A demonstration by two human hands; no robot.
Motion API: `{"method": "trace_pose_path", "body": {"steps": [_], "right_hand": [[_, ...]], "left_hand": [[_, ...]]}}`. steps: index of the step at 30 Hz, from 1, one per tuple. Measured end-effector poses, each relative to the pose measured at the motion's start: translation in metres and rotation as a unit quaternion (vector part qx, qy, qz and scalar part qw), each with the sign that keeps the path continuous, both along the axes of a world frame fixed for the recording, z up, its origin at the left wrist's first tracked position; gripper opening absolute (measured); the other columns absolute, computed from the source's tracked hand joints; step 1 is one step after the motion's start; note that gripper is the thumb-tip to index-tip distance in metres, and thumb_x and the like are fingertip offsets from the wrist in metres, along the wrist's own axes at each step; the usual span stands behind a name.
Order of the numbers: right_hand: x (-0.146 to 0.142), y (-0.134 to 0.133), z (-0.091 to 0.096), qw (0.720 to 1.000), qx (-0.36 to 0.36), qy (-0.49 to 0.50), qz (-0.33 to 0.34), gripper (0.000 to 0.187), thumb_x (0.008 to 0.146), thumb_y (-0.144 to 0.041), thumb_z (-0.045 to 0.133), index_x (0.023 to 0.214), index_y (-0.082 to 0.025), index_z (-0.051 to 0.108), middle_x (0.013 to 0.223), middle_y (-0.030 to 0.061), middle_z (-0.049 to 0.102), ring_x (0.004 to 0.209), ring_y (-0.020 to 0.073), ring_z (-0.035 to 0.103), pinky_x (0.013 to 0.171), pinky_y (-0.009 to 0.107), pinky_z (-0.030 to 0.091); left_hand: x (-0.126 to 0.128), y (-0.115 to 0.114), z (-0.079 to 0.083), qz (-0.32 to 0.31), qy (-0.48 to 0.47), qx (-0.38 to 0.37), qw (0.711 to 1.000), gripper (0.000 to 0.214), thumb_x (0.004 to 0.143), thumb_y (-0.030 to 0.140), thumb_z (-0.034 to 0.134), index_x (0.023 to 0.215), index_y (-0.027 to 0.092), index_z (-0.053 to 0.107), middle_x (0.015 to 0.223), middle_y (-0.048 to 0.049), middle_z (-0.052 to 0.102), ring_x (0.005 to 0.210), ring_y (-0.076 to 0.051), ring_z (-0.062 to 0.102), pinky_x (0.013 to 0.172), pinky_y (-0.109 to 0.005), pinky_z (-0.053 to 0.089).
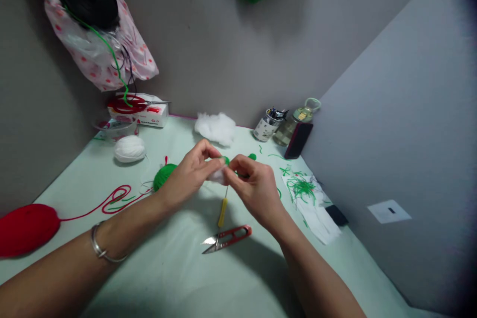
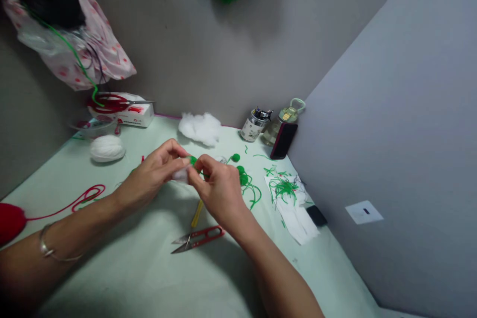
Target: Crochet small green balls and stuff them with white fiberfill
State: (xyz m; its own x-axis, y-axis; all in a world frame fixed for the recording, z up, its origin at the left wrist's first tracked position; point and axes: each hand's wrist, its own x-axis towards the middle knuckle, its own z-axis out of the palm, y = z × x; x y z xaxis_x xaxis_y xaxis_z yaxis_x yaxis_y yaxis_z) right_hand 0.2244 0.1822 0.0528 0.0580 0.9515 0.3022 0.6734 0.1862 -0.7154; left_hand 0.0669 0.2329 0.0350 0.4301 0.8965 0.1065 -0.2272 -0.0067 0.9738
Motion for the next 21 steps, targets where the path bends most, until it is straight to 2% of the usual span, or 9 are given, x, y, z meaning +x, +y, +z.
{"method": "trace_pose_path", "body": {"steps": [4, 8, 12, 16, 19, 21], "right_hand": [[0.011, 0.002, 0.009, 0.998, -0.011, 0.058, -0.013, 0.027, 0.086, -0.03, 0.062, 0.061, -0.021, 0.054, 0.052, -0.0074, 0.038, 0.051, 0.0088, 0.03, 0.05, 0.025, 0.023], [0.015, -0.001, 0.017, 0.997, -0.039, 0.059, 0.01, 0.026, 0.087, -0.03, 0.063, 0.063, -0.02, 0.057, 0.053, -0.007, 0.039, 0.053, 0.0088, 0.03, 0.05, 0.026, 0.022], [0.012, -0.008, 0.022, 0.997, -0.047, 0.04, 0.055, 0.03, 0.096, -0.032, 0.056, 0.069, -0.019, 0.059, 0.058, -0.0054, 0.045, 0.055, 0.0093, 0.035, 0.053, 0.026, 0.027], [0.001, -0.017, 0.021, 0.996, -0.047, 0.027, 0.071, 0.024, 0.095, -0.028, 0.057, 0.073, -0.02, 0.059, 0.059, -0.0063, 0.045, 0.055, 0.0092, 0.034, 0.056, 0.026, 0.029], [-0.006, -0.016, 0.016, 0.992, -0.059, 0.078, 0.075, 0.019, 0.091, -0.026, 0.06, 0.073, -0.02, 0.057, 0.059, -0.007, 0.045, 0.056, 0.0091, 0.034, 0.055, 0.025, 0.028], [-0.006, -0.011, 0.012, 0.988, -0.059, 0.125, 0.065, 0.022, 0.089, -0.03, 0.062, 0.07, -0.02, 0.056, 0.056, -0.0081, 0.04, 0.054, 0.0087, 0.031, 0.052, 0.025, 0.026]], "left_hand": [[-0.005, 0.001, 0.003, -0.109, -0.062, -0.03, 0.992, 0.018, 0.098, 0.036, 0.065, 0.094, 0.021, 0.057, 0.093, 0.0012, 0.067, 0.085, -0.015, 0.069, 0.084, -0.035, 0.06], [-0.004, 0.002, 0.0, -0.116, -0.059, -0.025, 0.991, 0.025, 0.091, 0.031, 0.076, 0.095, 0.022, 0.053, 0.087, 0.004, 0.067, 0.078, -0.013, 0.071, 0.081, -0.033, 0.062], [0.0, -0.002, 0.0, -0.07, -0.045, 0.007, 0.997, 0.027, 0.089, 0.029, 0.075, 0.092, 0.022, 0.049, 0.083, 0.0057, 0.063, 0.069, -0.014, 0.074, 0.071, -0.032, 0.063], [0.005, -0.006, 0.003, 0.0, -0.017, 0.06, 0.998, 0.024, 0.086, 0.024, 0.071, 0.084, 0.023, 0.047, 0.078, 0.0065, 0.056, 0.06, -0.011, 0.065, 0.057, -0.026, 0.058], [0.009, -0.007, 0.002, 0.062, -0.01, 0.108, 0.992, 0.023, 0.084, 0.019, 0.07, 0.081, 0.023, 0.048, 0.077, 0.0056, 0.054, 0.063, -0.011, 0.059, 0.057, -0.024, 0.054], [0.009, -0.008, 0.001, 0.08, -0.02, 0.127, 0.988, 0.021, 0.086, 0.021, 0.07, 0.082, 0.023, 0.05, 0.081, 0.004, 0.056, 0.069, -0.012, 0.06, 0.061, -0.025, 0.054]]}}
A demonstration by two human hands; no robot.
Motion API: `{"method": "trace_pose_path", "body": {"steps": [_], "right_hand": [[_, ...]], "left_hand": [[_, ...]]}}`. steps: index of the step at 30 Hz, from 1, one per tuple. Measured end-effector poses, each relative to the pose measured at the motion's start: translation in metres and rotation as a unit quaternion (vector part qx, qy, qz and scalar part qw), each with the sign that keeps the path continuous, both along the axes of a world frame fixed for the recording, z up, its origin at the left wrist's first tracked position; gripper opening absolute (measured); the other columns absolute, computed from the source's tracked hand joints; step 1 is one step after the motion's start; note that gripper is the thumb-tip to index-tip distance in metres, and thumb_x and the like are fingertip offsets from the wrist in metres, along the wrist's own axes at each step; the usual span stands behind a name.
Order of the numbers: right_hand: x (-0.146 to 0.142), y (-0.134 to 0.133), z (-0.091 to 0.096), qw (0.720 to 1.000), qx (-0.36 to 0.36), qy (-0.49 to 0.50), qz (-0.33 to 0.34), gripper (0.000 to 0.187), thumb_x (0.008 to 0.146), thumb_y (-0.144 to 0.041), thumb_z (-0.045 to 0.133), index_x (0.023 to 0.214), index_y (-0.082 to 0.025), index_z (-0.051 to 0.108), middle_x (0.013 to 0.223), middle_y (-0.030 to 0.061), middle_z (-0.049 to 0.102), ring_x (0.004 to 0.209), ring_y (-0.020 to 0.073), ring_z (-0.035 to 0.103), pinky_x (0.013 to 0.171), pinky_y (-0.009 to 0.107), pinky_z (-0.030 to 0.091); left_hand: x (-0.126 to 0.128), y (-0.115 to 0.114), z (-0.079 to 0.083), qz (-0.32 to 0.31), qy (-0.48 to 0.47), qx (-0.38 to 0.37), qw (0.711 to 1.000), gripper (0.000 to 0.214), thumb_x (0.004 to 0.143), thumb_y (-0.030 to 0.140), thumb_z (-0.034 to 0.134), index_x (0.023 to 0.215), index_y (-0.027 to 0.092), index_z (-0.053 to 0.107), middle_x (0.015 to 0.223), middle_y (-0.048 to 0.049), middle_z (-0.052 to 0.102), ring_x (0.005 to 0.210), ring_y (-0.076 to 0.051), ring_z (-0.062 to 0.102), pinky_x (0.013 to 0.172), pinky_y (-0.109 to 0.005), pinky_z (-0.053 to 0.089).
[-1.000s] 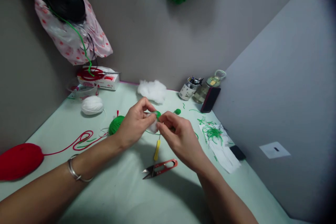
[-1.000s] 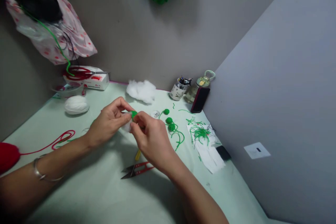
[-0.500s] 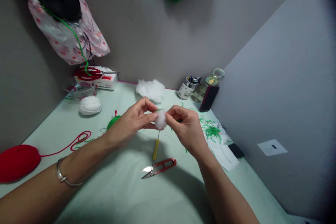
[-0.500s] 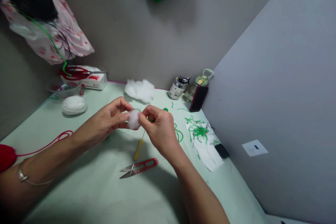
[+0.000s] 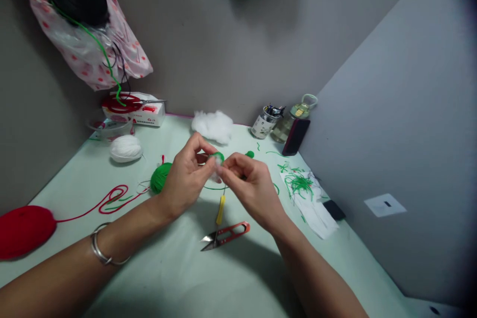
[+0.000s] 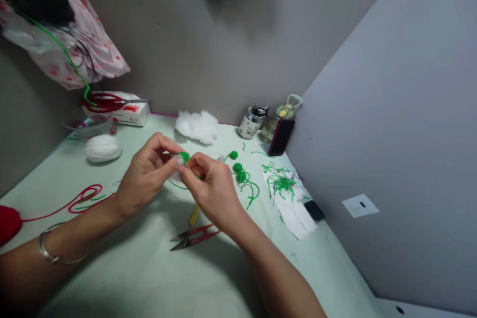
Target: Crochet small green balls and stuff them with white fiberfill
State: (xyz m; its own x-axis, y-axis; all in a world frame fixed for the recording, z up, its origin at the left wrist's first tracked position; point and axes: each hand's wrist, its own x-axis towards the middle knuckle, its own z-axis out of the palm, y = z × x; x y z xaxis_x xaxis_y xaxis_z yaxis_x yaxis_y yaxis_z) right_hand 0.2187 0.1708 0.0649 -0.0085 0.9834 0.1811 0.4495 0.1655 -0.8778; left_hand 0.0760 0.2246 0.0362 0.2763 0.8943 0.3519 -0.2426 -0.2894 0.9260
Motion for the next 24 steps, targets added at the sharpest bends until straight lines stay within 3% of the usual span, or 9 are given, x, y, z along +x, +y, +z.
{"method": "trace_pose_path", "body": {"steps": [4, 9, 13, 17, 20, 24], "right_hand": [[0.006, 0.008, -0.003, 0.998, 0.04, -0.006, -0.052, 0.028, 0.085, -0.033, 0.067, 0.064, -0.021, 0.053, 0.054, -0.009, 0.033, 0.053, 0.0084, 0.026, 0.05, 0.026, 0.02], [0.007, 0.006, -0.002, 0.99, 0.089, -0.067, -0.084, 0.029, 0.084, -0.028, 0.067, 0.061, -0.021, 0.052, 0.053, -0.009, 0.03, 0.054, 0.0079, 0.024, 0.052, 0.027, 0.018], [0.006, 0.001, 0.003, 0.994, 0.063, -0.056, -0.064, 0.029, 0.084, -0.027, 0.066, 0.06, -0.02, 0.052, 0.052, -0.0092, 0.029, 0.053, 0.0077, 0.024, 0.05, 0.026, 0.018], [0.009, 0.001, 0.01, 0.999, 0.028, -0.006, -0.045, 0.026, 0.085, -0.03, 0.067, 0.063, -0.02, 0.057, 0.051, -0.0091, 0.034, 0.051, 0.0077, 0.026, 0.048, 0.025, 0.02], [0.01, 0.001, 0.012, 0.999, 0.025, 0.003, -0.031, 0.027, 0.088, -0.033, 0.066, 0.066, -0.019, 0.058, 0.053, -0.0084, 0.039, 0.051, 0.0076, 0.028, 0.047, 0.025, 0.021], [0.005, -0.004, 0.01, 0.999, 0.029, -0.035, -0.005, 0.026, 0.095, -0.031, 0.059, 0.072, -0.02, 0.056, 0.059, -0.0074, 0.042, 0.055, 0.0082, 0.032, 0.052, 0.024, 0.026]], "left_hand": [[-0.005, -0.001, 0.003, -0.028, 0.001, 0.007, 1.0, 0.017, 0.09, 0.026, 0.071, 0.09, 0.022, 0.054, 0.093, 0.0007, 0.061, 0.082, -0.013, 0.062, 0.071, -0.026, 0.054], [-0.013, 0.005, 0.009, -0.098, 0.013, -0.05, 0.994, 0.018, 0.098, 0.033, 0.066, 0.089, 0.02, 0.056, 0.095, 0.0004, 0.063, 0.084, -0.013, 0.061, 0.076, -0.026, 0.053], [-0.015, 0.012, 0.007, -0.147, -0.013, -0.062, 0.987, 0.026, 0.09, 0.024, 0.077, 0.086, 0.02, 0.052, 0.095, 0.003, 0.064, 0.077, -0.009, 0.06, 0.071, -0.023, 0.05], [-0.019, 0.016, 0.006, -0.202, -0.005, -0.072, 0.977, 0.024, 0.092, 0.025, 0.076, 0.093, 0.021, 0.052, 0.102, 0.0027, 0.062, 0.08, -0.009, 0.061, 0.072, -0.024, 0.049], [-0.018, 0.014, 0.006, -0.189, 0.003, -0.056, 0.98, 0.024, 0.091, 0.024, 0.075, 0.096, 0.022, 0.052, 0.104, 0.0016, 0.061, 0.084, -0.01, 0.061, 0.072, -0.025, 0.049], [-0.009, 0.006, 0.002, -0.082, 0.018, -0.014, 0.996, 0.02, 0.088, 0.016, 0.07, 0.091, 0.021, 0.051, 0.093, 0.0017, 0.059, 0.081, -0.012, 0.061, 0.066, -0.025, 0.05]]}}
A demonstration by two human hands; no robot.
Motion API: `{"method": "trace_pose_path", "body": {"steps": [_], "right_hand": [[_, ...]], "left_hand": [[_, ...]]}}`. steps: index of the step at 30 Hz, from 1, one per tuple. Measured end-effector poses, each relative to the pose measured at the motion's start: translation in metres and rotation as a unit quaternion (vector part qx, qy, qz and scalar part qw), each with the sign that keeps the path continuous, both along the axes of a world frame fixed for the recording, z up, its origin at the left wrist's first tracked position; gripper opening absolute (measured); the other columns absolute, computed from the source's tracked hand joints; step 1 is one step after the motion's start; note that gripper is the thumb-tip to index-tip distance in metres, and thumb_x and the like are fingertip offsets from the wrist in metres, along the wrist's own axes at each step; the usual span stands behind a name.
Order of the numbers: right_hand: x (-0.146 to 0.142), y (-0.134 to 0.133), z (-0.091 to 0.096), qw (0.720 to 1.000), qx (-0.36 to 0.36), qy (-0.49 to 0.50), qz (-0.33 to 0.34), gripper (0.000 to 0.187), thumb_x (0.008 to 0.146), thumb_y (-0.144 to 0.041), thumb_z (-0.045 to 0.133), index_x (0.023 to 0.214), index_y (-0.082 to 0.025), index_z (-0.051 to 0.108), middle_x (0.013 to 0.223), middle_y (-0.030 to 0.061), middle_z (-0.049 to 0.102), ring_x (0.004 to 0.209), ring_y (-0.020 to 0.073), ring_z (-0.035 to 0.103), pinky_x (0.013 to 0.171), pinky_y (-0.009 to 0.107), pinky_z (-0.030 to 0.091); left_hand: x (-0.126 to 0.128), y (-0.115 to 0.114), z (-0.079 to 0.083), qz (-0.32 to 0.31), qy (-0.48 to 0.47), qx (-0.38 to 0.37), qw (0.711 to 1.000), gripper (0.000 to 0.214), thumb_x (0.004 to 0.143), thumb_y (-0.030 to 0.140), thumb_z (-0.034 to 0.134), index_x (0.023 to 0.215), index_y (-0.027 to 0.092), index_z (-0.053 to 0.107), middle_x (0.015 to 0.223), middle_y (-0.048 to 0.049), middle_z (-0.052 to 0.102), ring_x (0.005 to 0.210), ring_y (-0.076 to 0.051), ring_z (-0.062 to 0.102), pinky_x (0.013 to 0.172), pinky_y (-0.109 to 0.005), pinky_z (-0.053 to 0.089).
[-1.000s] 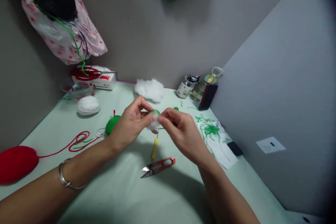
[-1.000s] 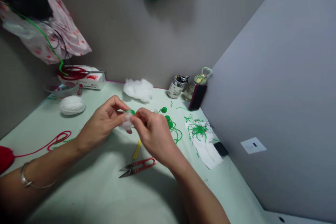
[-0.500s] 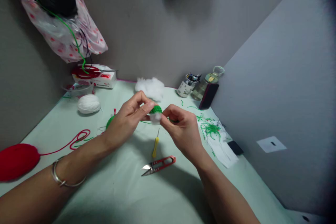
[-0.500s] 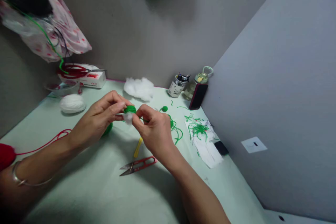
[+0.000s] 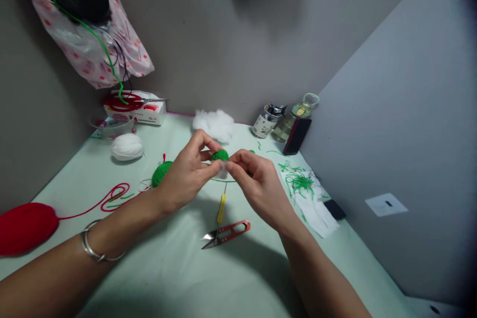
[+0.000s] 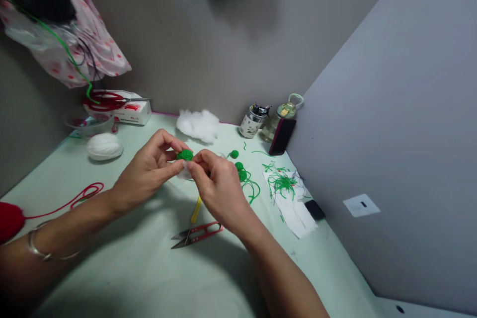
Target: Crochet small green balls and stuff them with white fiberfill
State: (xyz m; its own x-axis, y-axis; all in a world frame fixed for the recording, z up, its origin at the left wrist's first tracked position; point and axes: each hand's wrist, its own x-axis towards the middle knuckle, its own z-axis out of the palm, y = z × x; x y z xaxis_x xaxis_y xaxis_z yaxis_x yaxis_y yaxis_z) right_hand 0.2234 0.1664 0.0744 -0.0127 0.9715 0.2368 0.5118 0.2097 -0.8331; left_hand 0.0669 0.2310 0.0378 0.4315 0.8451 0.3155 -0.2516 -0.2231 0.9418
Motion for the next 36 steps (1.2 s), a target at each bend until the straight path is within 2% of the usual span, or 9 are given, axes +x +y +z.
{"method": "trace_pose_path", "body": {"steps": [5, 12, 18, 26, 29, 31, 33, 34, 36], "right_hand": [[-0.007, -0.002, -0.01, 0.999, 0.018, -0.035, -0.01, 0.023, 0.093, -0.027, 0.059, 0.073, -0.022, 0.05, 0.06, -0.008, 0.041, 0.056, 0.0084, 0.031, 0.054, 0.024, 0.026], [0.001, 0.008, -0.016, 0.989, 0.093, -0.083, -0.076, 0.03, 0.088, -0.027, 0.069, 0.065, -0.021, 0.051, 0.054, -0.01, 0.031, 0.051, 0.0073, 0.025, 0.053, 0.026, 0.021], [0.007, 0.0, -0.001, 0.997, 0.045, -0.062, -0.006, 0.02, 0.097, -0.025, 0.059, 0.077, -0.021, 0.06, 0.061, -0.0073, 0.053, 0.053, 0.0077, 0.039, 0.054, 0.025, 0.029], [-0.011, -0.007, -0.014, 0.999, 0.038, -0.036, 0.005, 0.019, 0.099, -0.02, 0.054, 0.081, -0.022, 0.061, 0.068, -0.0052, 0.063, 0.057, 0.0091, 0.049, 0.059, 0.025, 0.036], [-0.004, 0.0, -0.013, 0.994, 0.093, -0.057, -0.017, 0.017, 0.097, -0.027, 0.064, 0.081, -0.023, 0.069, 0.073, -0.0024, 0.064, 0.066, 0.0123, 0.053, 0.065, 0.028, 0.04], [0.004, 0.003, -0.007, 0.986, 0.151, -0.07, -0.03, 0.014, 0.093, -0.026, 0.071, 0.08, -0.023, 0.071, 0.088, 0.002, 0.068, 0.088, 0.0171, 0.06, 0.079, 0.032, 0.045], [0.01, 0.004, -0.002, 0.987, 0.159, -0.024, -0.011, 0.017, 0.091, -0.025, 0.073, 0.075, -0.023, 0.069, 0.109, 0.0048, 0.071, 0.107, 0.0204, 0.062, 0.089, 0.035, 0.047], [0.012, 0.004, 0.0, 0.99, 0.142, 0.023, 0.017, 0.02, 0.091, -0.026, 0.072, 0.072, -0.023, 0.065, 0.112, 0.0048, 0.071, 0.106, 0.02, 0.064, 0.087, 0.035, 0.049], [0.015, 0.003, 0.001, 0.983, 0.086, 0.139, 0.081, 0.026, 0.094, -0.031, 0.068, 0.072, -0.022, 0.058, 0.104, 0.0035, 0.071, 0.08, 0.0147, 0.066, 0.07, 0.031, 0.051]], "left_hand": [[0.008, -0.004, -0.002, 0.065, 0.011, 0.019, 0.998, 0.014, 0.086, 0.016, 0.065, 0.086, 0.021, 0.052, 0.08, 0.0035, 0.057, 0.064, -0.01, 0.056, 0.056, -0.024, 0.05], [-0.004, -0.001, 0.008, -0.011, 0.0, -0.013, 1.0, 0.018, 0.09, 0.022, 0.072, 0.097, 0.019, 0.056, 0.101, -0.0004, 0.066, 0.087, -0.012, 0.066, 0.077, -0.026, 0.058], [-0.004, 0.001, 0.006, -0.056, -0.003, -0.021, 0.998, 0.02, 0.091, 0.023, 0.072, 0.093, 0.021, 0.052, 0.088, 0.0028, 0.067, 0.074, -0.011, 0.071, 0.071, -0.027, 0.061], [0.008, -0.007, -0.002, 0.06, 0.003, -0.045, 0.997, 0.02, 0.083, 0.019, 0.068, 0.086, 0.023, 0.048, 0.072, 0.0069, 0.058, 0.051, -0.01, 0.06, 0.048, -0.024, 0.051], [0.005, -0.004, -0.001, 0.047, 0.011, -0.093, 0.995, 0.017, 0.085, 0.022, 0.066, 0.09, 0.023, 0.05, 0.065, 0.0086, 0.055, 0.048, -0.01, 0.055, 0.046, -0.024, 0.045], [0.003, -0.001, -0.001, 0.038, 0.013, -0.109, 0.993, 0.011, 0.086, 0.023, 0.064, 0.093, 0.022, 0.056, 0.066, 0.0072, 0.055, 0.052, -0.01, 0.052, 0.048, -0.024, 0.042], [0.003, 0.0, -0.002, 0.029, 0.025, -0.108, 0.993, 0.006, 0.086, 0.023, 0.063, 0.09, 0.02, 0.061, 0.067, 0.0055, 0.055, 0.056, -0.011, 0.05, 0.052, -0.025, 0.042], [0.003, 0.0, -0.002, 0.023, 0.029, -0.105, 0.994, 0.005, 0.086, 0.024, 0.064, 0.088, 0.02, 0.062, 0.067, 0.0049, 0.055, 0.058, -0.012, 0.05, 0.054, -0.026, 0.042], [0.003, -0.001, -0.003, 0.013, 0.027, -0.097, 0.995, 0.005, 0.086, 0.024, 0.065, 0.086, 0.021, 0.062, 0.068, 0.004, 0.057, 0.061, -0.014, 0.051, 0.058, -0.028, 0.043]]}}
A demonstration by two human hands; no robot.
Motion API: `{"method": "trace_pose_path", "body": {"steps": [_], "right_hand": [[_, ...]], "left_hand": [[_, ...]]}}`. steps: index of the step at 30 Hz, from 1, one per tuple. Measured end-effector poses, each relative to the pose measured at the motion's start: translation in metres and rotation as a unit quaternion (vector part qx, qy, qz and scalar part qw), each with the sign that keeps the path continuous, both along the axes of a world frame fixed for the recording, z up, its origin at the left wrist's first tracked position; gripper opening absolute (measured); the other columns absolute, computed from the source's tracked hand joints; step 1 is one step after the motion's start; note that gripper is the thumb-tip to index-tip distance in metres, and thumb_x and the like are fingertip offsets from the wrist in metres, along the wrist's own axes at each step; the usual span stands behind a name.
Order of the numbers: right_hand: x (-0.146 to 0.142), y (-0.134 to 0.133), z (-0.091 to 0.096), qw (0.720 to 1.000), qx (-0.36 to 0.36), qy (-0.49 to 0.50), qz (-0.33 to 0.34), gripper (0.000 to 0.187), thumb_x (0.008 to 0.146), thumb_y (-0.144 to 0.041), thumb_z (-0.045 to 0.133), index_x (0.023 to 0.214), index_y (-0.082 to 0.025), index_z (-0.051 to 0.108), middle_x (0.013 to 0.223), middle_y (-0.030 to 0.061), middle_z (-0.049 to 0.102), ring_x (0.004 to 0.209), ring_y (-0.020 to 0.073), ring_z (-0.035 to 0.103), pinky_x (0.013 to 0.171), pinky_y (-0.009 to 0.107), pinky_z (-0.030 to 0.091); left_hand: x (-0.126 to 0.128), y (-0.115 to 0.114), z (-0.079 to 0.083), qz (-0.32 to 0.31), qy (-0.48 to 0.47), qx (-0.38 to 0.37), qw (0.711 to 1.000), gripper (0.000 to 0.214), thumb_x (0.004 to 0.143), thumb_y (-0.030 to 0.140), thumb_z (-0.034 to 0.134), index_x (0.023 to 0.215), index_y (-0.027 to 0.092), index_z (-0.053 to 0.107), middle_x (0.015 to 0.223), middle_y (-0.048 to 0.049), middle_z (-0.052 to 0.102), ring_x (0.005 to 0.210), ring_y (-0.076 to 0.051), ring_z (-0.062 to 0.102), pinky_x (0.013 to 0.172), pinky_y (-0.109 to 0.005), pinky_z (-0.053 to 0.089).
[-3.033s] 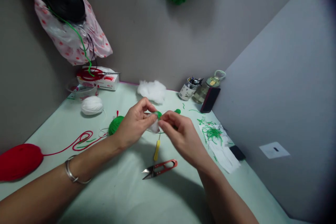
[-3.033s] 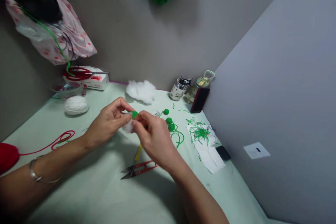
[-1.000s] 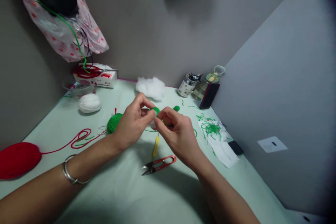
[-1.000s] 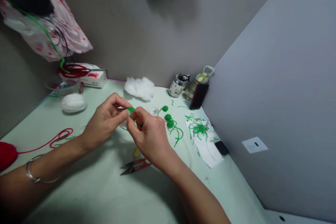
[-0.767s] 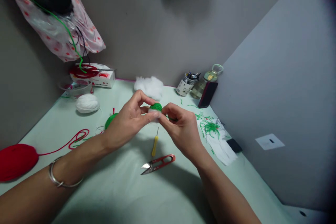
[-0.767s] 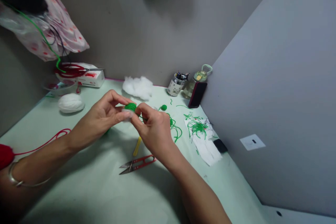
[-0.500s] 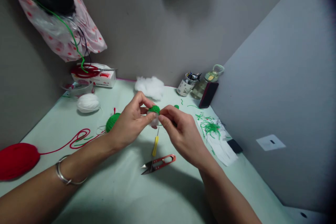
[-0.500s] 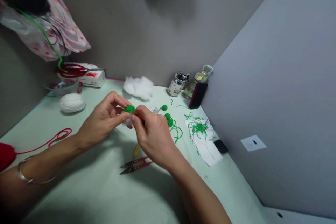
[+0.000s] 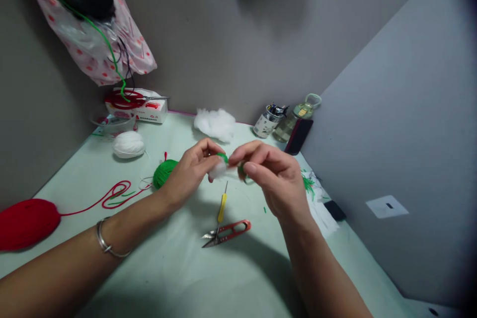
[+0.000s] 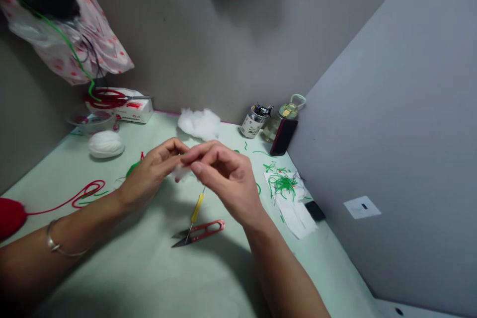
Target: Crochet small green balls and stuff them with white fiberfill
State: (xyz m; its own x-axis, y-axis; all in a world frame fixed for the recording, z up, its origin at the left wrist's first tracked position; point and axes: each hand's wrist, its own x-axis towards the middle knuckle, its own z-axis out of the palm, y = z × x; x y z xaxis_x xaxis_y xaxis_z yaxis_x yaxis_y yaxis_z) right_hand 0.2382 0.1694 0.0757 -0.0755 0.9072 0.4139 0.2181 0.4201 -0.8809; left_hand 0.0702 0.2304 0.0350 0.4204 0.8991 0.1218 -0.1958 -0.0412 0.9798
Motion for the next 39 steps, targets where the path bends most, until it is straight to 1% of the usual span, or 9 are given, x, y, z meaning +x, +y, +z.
{"method": "trace_pose_path", "body": {"steps": [3, 6, 8, 10, 18, 23, 27, 34, 39], "right_hand": [[0.001, 0.0, -0.002, 0.997, -0.05, 0.057, 0.012, 0.013, 0.094, -0.032, 0.066, 0.088, -0.024, 0.057, 0.103, 0.0008, 0.069, 0.052, 0.0066, 0.05, 0.05, 0.026, 0.042], [-0.001, 0.002, -0.002, 0.994, -0.027, -0.075, -0.069, 0.014, 0.092, -0.024, 0.068, 0.103, -0.025, 0.06, 0.104, -0.0002, 0.069, 0.059, 0.0075, 0.049, 0.057, 0.026, 0.042], [-0.002, 0.002, -0.001, 0.981, -0.023, -0.178, -0.076, 0.004, 0.093, -0.024, 0.067, 0.094, -0.023, 0.063, 0.087, -0.0018, 0.066, 0.064, 0.0097, 0.049, 0.062, 0.026, 0.04], [-0.004, 0.003, -0.003, 0.973, -0.031, -0.22, -0.064, 0.015, 0.095, -0.028, 0.065, 0.082, -0.021, 0.064, 0.072, -0.0031, 0.058, 0.063, 0.0104, 0.045, 0.061, 0.027, 0.036], [-0.009, 0.007, -0.009, 0.984, -0.057, -0.122, -0.117, 0.031, 0.087, -0.032, 0.07, 0.063, -0.02, 0.056, 0.054, -0.0091, 0.028, 0.053, 0.0083, 0.023, 0.051, 0.027, 0.018], [-0.006, 0.006, -0.004, 0.982, -0.025, -0.124, -0.14, 0.035, 0.088, -0.034, 0.069, 0.06, -0.021, 0.054, 0.052, -0.0092, 0.03, 0.052, 0.0083, 0.023, 0.05, 0.027, 0.019], [-0.002, 0.0, 0.002, 0.978, -0.033, -0.18, -0.097, 0.025, 0.096, -0.028, 0.06, 0.072, -0.021, 0.059, 0.06, -0.0058, 0.05, 0.055, 0.0089, 0.036, 0.053, 0.026, 0.027], [-0.016, -0.011, 0.002, 0.968, -0.051, -0.234, -0.076, 0.024, 0.099, -0.023, 0.053, 0.075, -0.021, 0.058, 0.061, -0.0061, 0.046, 0.057, 0.0096, 0.036, 0.059, 0.027, 0.031], [-0.023, -0.004, -0.01, 0.981, -0.097, -0.153, -0.069, 0.028, 0.099, -0.033, 0.055, 0.075, -0.02, 0.06, 0.063, -0.0046, 0.048, 0.058, 0.0104, 0.037, 0.057, 0.027, 0.03]], "left_hand": [[-0.001, -0.002, 0.001, 0.008, -0.019, 0.016, 1.0, 0.005, 0.089, 0.025, 0.066, 0.09, 0.022, 0.062, 0.07, 0.0033, 0.06, 0.064, -0.015, 0.053, 0.062, -0.03, 0.044], [-0.002, -0.004, 0.003, 0.03, -0.043, 0.034, 0.998, 0.006, 0.09, 0.024, 0.067, 0.093, 0.022, 0.063, 0.078, 0.0023, 0.062, 0.068, -0.015, 0.055, 0.064, -0.029, 0.044], [-0.003, -0.005, 0.005, 0.04, -0.054, 0.04, 0.997, 0.007, 0.09, 0.024, 0.068, 0.093, 0.021, 0.062, 0.081, 0.0018, 0.062, 0.07, -0.014, 0.055, 0.065, -0.029, 0.045], [-0.003, -0.006, 0.005, 0.043, -0.054, 0.045, 0.997, 0.008, 0.09, 0.024, 0.068, 0.093, 0.021, 0.061, 0.08, 0.0022, 0.061, 0.069, -0.014, 0.055, 0.066, -0.029, 0.046], [-0.002, -0.005, 0.003, -0.025, -0.033, 0.069, 0.997, 0.015, 0.097, 0.034, 0.066, 0.102, 0.021, 0.06, 0.085, 0.0007, 0.065, 0.079, -0.015, 0.063, 0.076, -0.03, 0.052], [-0.002, -0.005, 0.006, -0.105, -0.061, 0.013, 0.992, 0.019, 0.095, 0.033, 0.071, 0.104, 0.022, 0.058, 0.087, 0.0014, 0.07, 0.08, -0.015, 0.07, 0.083, -0.032, 0.057], [-0.003, -0.006, 0.006, -0.11, -0.099, -0.049, 0.988, 0.018, 0.091, 0.03, 0.073, 0.098, 0.022, 0.059, 0.092, 0.0015, 0.069, 0.079, -0.014, 0.072, 0.08, -0.032, 0.061], [0.002, -0.001, -0.001, -0.015, -0.039, 0.042, 0.998, 0.017, 0.085, 0.023, 0.072, 0.089, 0.021, 0.055, 0.081, 0.0041, 0.059, 0.068, -0.012, 0.063, 0.063, -0.026, 0.057], [0.006, -0.003, -0.004, 0.058, -0.004, 0.125, 0.99, 0.013, 0.084, 0.014, 0.065, 0.087, 0.022, 0.054, 0.08, 0.0038, 0.054, 0.067, -0.012, 0.057, 0.058, -0.025, 0.051]]}}
